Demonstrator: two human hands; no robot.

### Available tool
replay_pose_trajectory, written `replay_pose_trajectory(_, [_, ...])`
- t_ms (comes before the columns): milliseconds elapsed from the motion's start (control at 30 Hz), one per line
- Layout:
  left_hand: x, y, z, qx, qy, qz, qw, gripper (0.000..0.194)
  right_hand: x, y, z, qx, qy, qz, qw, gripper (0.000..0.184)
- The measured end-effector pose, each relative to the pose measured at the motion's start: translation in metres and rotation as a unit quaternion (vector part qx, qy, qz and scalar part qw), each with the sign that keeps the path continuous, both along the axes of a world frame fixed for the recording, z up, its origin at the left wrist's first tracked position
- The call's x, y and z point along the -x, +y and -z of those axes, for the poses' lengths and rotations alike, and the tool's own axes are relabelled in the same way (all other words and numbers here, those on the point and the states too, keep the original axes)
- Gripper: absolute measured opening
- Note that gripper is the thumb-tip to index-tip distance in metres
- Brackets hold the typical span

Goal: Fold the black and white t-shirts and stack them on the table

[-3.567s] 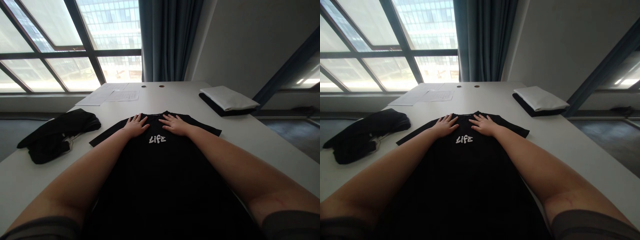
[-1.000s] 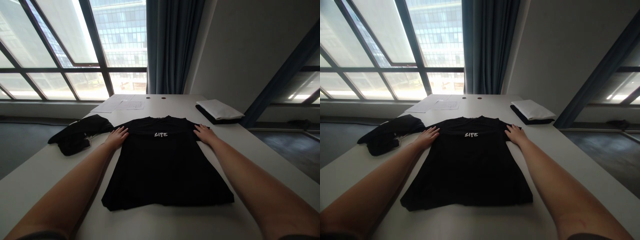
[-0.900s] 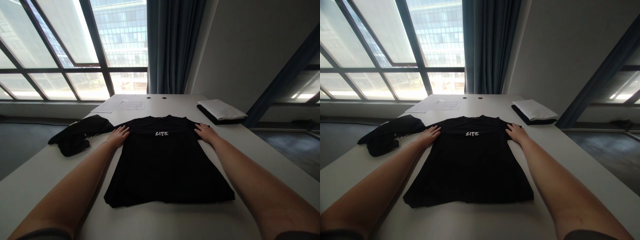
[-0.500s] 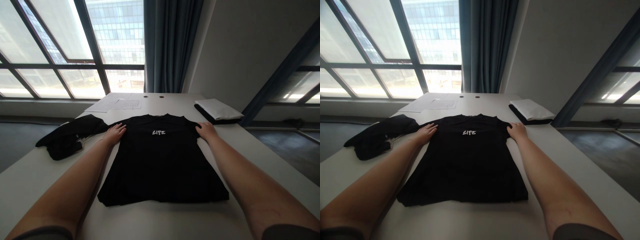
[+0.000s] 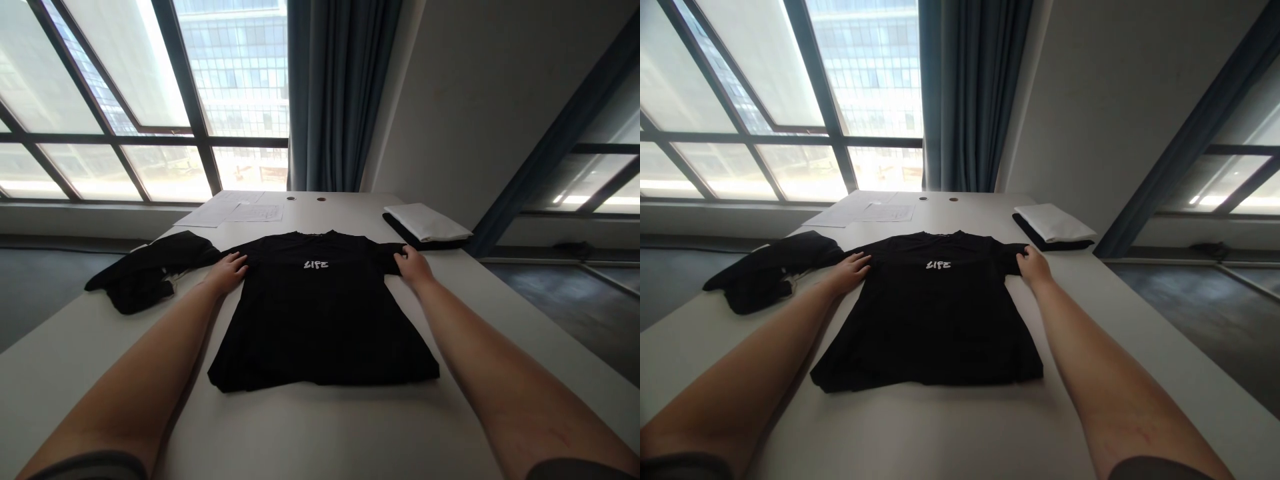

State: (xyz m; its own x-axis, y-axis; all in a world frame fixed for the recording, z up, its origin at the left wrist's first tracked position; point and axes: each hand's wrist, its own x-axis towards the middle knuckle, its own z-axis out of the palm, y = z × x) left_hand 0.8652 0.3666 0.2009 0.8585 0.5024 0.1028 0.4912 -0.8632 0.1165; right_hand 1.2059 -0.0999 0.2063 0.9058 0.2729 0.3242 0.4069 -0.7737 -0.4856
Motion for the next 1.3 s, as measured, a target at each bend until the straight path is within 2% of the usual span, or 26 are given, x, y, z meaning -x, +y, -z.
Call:
replay_pose_trajectory(133, [0.010,-0.011,-0.004,0.010,-0.045,0.027,0.999,0.058,0.020,-0.001,-0.001,-0.116,0.040,-0.062,0.991,0.070])
replay_pose_trajectory(233, [0.016,-0.019,-0.003,0.018,-0.064,0.050,0.997,0.057,0.030,-0.002,0.000,-0.142,0.027,-0.117,0.983,0.087])
replay_pose_trajectory(300, [0.019,-0.023,-0.001,0.015,-0.056,0.054,0.997,0.058,0.032,-0.003,0.001,-0.157,0.016,-0.128,0.979,0.089])
replay_pose_trajectory(500, [0.019,-0.028,0.002,-0.001,-0.024,0.033,0.999,0.061,0.018,-0.004,0.002,-0.177,-0.010,-0.069,0.982,0.071])
replay_pose_trajectory(600, [0.015,-0.029,0.001,-0.006,-0.007,0.025,1.000,0.065,0.013,-0.003,0.005,-0.164,0.017,-0.041,0.985,0.078])
replay_pose_trajectory(700, [0.011,-0.031,0.000,-0.004,0.010,0.023,1.000,0.068,0.009,0.001,0.009,-0.158,0.052,-0.051,0.985,0.086])
replay_pose_trajectory(800, [0.008,-0.035,-0.002,0.002,0.020,0.014,1.000,0.068,-0.001,0.004,0.012,-0.159,0.053,-0.041,0.985,0.073])
replay_pose_trajectory(900, [0.004,-0.040,-0.003,0.007,0.026,0.005,1.000,0.067,-0.019,0.001,0.014,-0.156,0.008,0.013,0.988,0.053])
replay_pose_trajectory(1067, [-0.010,-0.055,-0.007,0.012,0.034,0.007,0.999,0.066,-0.045,-0.009,0.015,-0.166,-0.033,0.092,0.981,0.050])
replay_pose_trajectory(1233, [-0.019,-0.063,-0.010,0.014,0.034,-0.002,0.999,0.068,-0.044,-0.005,0.011,-0.093,-0.034,0.051,0.994,0.018])
replay_pose_trajectory(1300, [-0.018,-0.061,-0.009,0.013,0.028,0.003,1.000,0.068,-0.039,-0.002,0.008,-0.079,-0.017,0.038,0.996,0.012])
